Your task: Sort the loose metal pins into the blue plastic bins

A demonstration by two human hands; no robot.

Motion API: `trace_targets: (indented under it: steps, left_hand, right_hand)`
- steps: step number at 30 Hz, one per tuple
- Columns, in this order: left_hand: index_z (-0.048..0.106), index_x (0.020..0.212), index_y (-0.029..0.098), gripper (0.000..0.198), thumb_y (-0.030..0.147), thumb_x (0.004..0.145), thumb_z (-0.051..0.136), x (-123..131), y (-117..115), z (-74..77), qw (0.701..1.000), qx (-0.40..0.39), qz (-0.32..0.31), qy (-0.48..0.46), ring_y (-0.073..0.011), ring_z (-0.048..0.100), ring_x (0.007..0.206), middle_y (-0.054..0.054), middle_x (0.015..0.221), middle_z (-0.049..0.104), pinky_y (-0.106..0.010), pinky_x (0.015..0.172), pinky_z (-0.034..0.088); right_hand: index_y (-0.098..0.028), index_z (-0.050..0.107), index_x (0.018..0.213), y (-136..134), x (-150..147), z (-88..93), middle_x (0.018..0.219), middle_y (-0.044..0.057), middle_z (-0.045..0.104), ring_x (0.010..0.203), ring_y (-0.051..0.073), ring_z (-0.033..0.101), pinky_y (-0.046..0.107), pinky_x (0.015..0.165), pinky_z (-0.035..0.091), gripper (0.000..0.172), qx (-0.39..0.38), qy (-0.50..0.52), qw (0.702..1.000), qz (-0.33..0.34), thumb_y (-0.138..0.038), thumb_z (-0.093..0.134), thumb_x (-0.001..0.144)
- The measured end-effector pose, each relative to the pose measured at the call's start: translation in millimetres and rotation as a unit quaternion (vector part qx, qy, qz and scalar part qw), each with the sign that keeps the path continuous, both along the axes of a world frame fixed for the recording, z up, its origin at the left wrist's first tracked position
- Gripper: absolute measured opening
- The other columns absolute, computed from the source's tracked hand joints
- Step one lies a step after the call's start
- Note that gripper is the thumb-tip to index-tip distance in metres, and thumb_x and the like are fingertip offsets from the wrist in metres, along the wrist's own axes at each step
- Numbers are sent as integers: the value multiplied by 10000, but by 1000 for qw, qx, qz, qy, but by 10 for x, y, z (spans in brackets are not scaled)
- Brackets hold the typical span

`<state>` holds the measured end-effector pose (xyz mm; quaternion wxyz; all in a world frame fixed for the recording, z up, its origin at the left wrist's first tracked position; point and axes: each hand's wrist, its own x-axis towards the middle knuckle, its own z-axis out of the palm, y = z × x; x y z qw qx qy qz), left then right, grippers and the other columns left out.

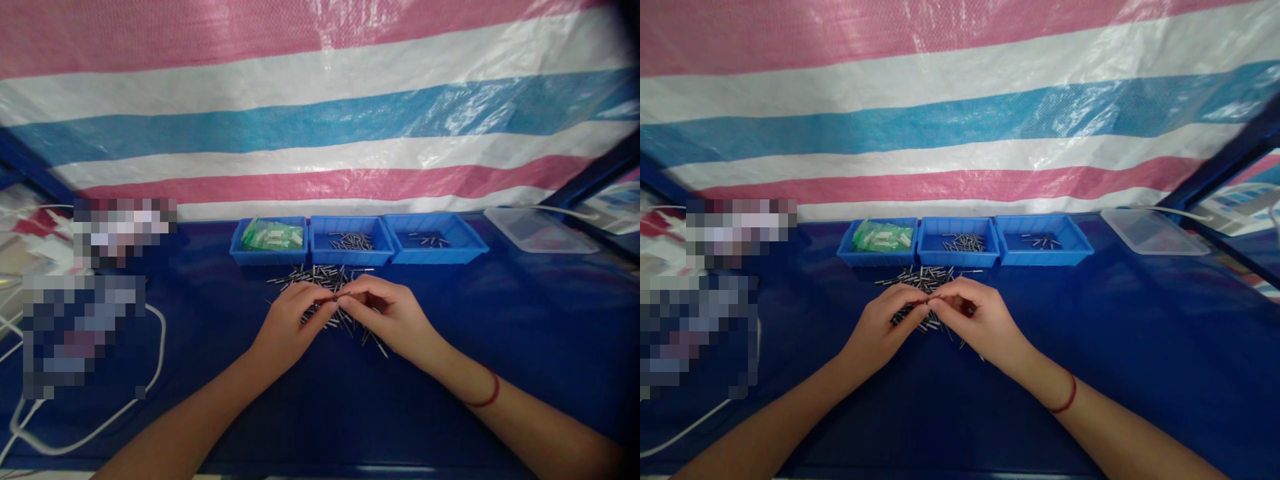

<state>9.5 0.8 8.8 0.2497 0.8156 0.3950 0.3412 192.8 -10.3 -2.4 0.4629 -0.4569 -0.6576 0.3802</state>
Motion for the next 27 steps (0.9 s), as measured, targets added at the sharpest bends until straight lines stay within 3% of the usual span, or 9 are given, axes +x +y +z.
trace_targets:
  steps: [8,14,20,22,24,27]
  left_hand:
    - [634,954,166,149,243,923,510,10,-3,-39,999,-36,-32,-4,-155,598,876,-56,925,640,-275,804,463]
    - [598,851,178,46,222,851,607,15,12,-28,999,-21,25,-40,-139,569,794,-24,862,590,-242,689,452]
    - [580,878,178,72,198,827,627,-1,19,-35,997,11,58,-50,-133,552,809,-22,915,577,-240,701,439]
    - [571,966,186,147,226,836,625,-8,11,-45,997,12,57,-48,-136,557,813,-21,927,589,-250,716,444]
    - [551,1058,191,227,249,848,614,-17,6,-52,998,7,55,-38,-143,569,823,-24,938,604,-260,728,453]
    - [569,1065,185,208,252,868,587,-23,7,-54,1000,11,24,-8,-156,593,857,-38,943,627,-277,764,464]
  right_hand:
    - [-193,649,780,-23,-19,27,734,37,635,655,148,572,266,549,442,172,-11,16,1000,-7,-360,635,818]
    - [-198,675,865,-19,1,25,757,41,643,632,142,563,265,532,427,157,12,-14,1000,-1,-337,607,837]
    - [-192,699,813,17,20,26,691,31,603,591,131,511,268,531,394,162,37,-85,996,15,-304,588,846]
    - [-189,697,785,43,35,32,673,21,596,590,127,508,263,529,392,186,-9,-31,999,12,-336,597,841]
    - [-192,692,807,94,83,48,621,-8,556,535,102,465,244,492,369,194,-65,84,994,-37,-372,620,826]
    - [-206,678,879,222,242,106,570,-55,461,460,62,368,210,432,319,189,-117,292,941,-125,-369,669,785]
